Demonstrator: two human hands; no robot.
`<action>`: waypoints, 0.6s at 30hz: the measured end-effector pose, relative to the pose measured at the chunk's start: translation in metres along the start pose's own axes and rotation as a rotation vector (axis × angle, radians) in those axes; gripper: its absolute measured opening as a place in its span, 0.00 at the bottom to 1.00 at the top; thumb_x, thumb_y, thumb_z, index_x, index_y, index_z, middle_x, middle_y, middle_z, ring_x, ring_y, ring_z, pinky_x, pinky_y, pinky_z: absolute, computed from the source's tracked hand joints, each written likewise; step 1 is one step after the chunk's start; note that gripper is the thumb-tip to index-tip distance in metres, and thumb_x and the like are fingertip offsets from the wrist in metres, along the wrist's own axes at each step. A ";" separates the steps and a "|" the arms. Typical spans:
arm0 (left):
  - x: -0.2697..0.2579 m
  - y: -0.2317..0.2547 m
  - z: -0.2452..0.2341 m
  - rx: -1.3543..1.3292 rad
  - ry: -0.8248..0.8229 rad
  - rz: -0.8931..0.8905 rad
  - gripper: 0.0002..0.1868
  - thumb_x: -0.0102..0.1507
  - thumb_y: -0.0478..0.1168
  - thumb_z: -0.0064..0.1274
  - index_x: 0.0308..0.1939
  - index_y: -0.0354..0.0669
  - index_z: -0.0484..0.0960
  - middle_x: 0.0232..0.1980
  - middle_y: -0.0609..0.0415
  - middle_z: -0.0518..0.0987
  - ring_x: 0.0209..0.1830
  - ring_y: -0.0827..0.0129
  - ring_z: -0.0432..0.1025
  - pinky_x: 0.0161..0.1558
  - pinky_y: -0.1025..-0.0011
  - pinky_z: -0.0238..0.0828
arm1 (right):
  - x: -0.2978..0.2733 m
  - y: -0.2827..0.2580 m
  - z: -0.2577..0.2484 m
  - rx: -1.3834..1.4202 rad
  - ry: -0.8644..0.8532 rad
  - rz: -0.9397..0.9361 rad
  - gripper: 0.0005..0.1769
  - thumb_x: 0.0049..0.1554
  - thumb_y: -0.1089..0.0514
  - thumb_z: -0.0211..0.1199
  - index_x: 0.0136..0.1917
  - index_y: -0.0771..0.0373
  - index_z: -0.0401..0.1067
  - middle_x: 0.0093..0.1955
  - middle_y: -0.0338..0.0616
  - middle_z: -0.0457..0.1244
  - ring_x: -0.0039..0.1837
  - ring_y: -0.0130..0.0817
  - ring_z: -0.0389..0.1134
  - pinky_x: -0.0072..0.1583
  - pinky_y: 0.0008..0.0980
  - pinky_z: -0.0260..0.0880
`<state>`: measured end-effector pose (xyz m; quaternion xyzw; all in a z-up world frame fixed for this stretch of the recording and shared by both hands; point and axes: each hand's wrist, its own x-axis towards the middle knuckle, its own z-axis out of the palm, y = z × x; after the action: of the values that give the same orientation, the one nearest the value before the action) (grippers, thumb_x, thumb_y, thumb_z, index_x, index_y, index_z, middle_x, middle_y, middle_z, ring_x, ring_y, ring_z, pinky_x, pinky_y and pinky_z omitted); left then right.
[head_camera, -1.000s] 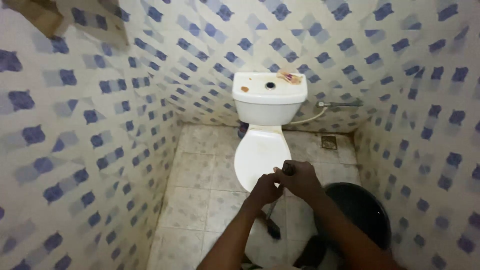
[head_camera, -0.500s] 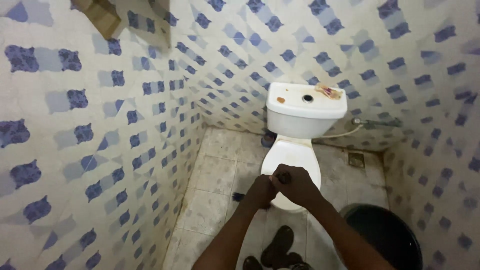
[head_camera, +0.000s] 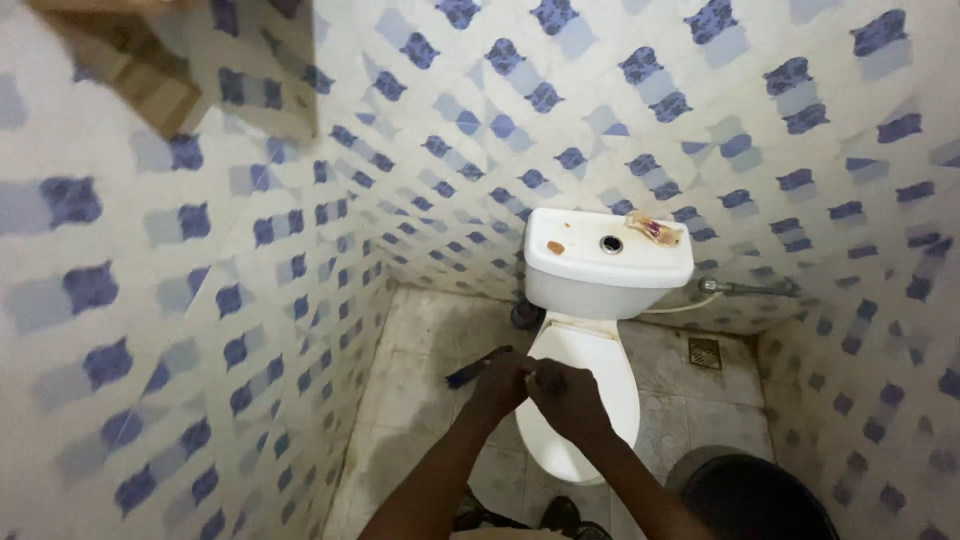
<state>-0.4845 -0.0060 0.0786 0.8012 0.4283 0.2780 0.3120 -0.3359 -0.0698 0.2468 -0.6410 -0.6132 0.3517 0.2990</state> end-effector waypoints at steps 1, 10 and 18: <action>0.006 -0.006 -0.004 -0.006 -0.012 0.016 0.07 0.65 0.39 0.56 0.40 0.41 0.87 0.43 0.45 0.84 0.45 0.51 0.77 0.49 0.56 0.74 | 0.006 0.005 0.005 -0.002 0.018 0.010 0.15 0.56 0.50 0.68 0.45 0.65 0.78 0.32 0.54 0.70 0.33 0.44 0.73 0.39 0.40 0.71; 0.073 -0.104 -0.034 -0.058 -0.532 0.441 0.11 0.60 0.38 0.58 0.46 0.44 0.84 0.41 0.45 0.82 0.44 0.51 0.76 0.49 0.55 0.73 | 0.066 0.016 0.077 -0.192 -0.034 0.177 0.21 0.61 0.46 0.62 0.42 0.68 0.76 0.35 0.56 0.70 0.38 0.48 0.74 0.43 0.41 0.72; 0.101 -0.089 -0.065 -0.208 -0.733 0.434 0.11 0.54 0.37 0.63 0.37 0.40 0.80 0.39 0.40 0.80 0.42 0.43 0.75 0.44 0.50 0.70 | 0.070 -0.019 0.102 -0.105 0.220 0.348 0.14 0.51 0.53 0.69 0.47 0.63 0.80 0.41 0.53 0.73 0.42 0.49 0.75 0.45 0.42 0.74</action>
<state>-0.5280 0.1368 0.0730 0.8826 0.0810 0.0762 0.4568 -0.4304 -0.0036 0.1982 -0.7866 -0.4743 0.2935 0.2649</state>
